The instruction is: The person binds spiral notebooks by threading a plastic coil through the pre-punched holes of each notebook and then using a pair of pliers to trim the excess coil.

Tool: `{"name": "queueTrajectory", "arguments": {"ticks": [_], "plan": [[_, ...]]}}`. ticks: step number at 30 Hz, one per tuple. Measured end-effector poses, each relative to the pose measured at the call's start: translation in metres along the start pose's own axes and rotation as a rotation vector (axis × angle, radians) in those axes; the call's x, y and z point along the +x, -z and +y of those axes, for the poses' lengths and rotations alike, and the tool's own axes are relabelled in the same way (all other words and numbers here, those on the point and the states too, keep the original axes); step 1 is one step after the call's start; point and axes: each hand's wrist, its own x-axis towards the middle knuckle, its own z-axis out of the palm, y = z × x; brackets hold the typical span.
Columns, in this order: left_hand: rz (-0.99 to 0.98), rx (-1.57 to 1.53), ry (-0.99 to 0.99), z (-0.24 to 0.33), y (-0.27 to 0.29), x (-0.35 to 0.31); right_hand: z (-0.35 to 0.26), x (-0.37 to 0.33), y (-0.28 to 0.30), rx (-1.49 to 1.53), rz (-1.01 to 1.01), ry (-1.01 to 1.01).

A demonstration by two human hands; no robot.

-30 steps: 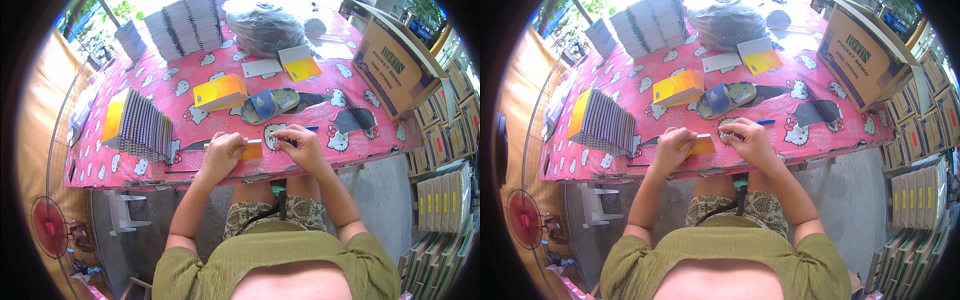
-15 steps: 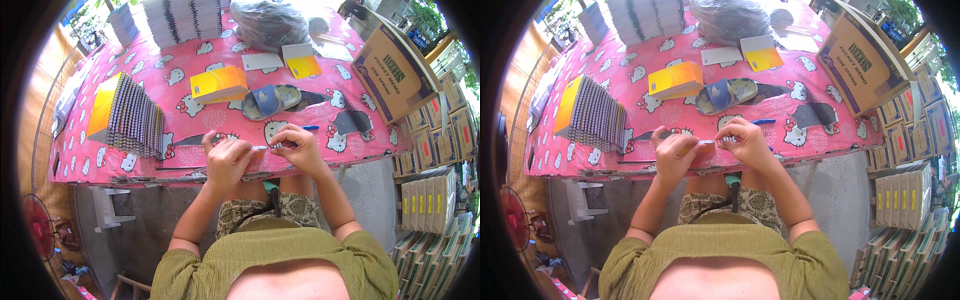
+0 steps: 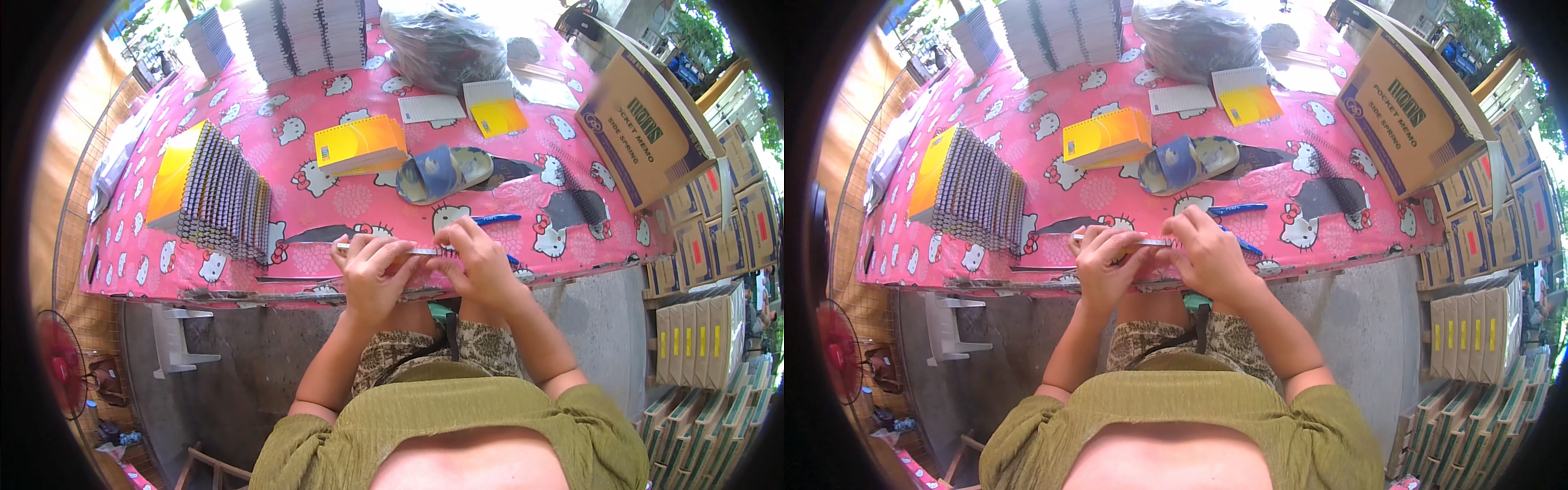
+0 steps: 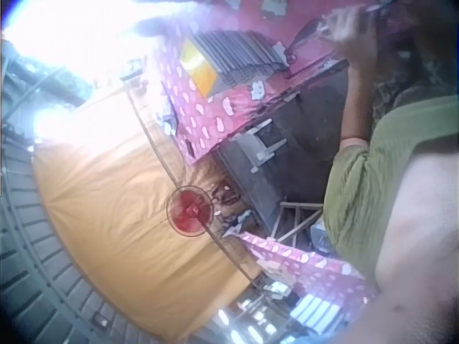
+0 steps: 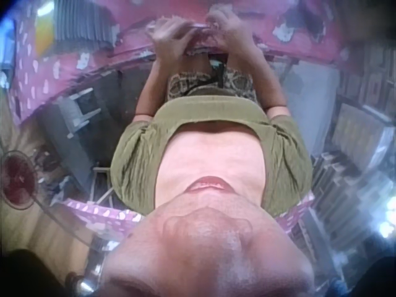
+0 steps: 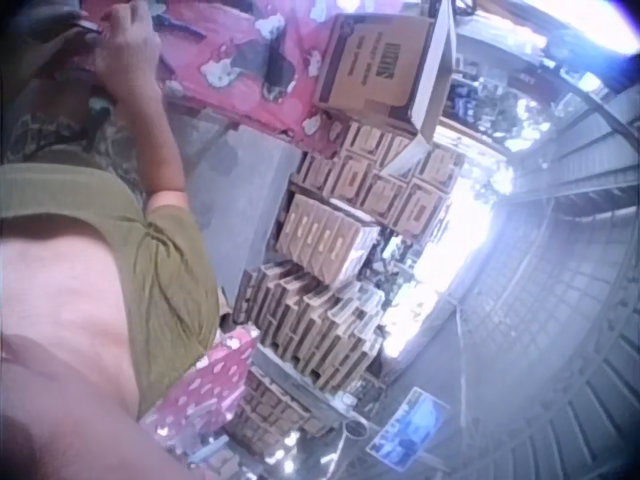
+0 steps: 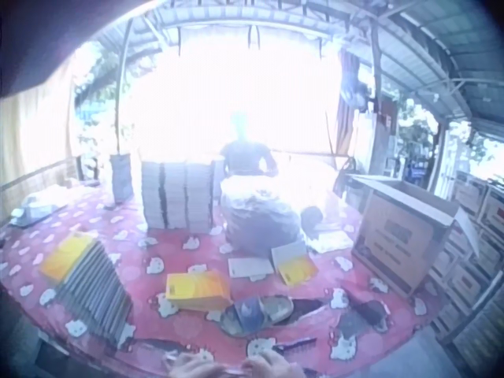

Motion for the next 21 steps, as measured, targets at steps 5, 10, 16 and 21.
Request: {"name": "queueTrajectory", "arguments": {"ticks": [5,10,16,21], "plan": [[-0.011,0.015,-0.041,-0.003,0.002,0.002,0.034,0.018,0.008,0.012,-0.11,-0.034],[0.004,-0.015,-0.05,0.002,0.001,0.004,0.128,0.076,0.021,-0.31,-0.146,0.06],[-0.02,-0.023,-0.064,-0.01,-0.001,-0.006,0.128,0.077,0.01,-0.288,-0.112,-0.057],[0.03,-0.065,-0.075,-0.009,-0.006,-0.007,0.083,0.035,0.038,0.125,-0.363,0.157]]}}
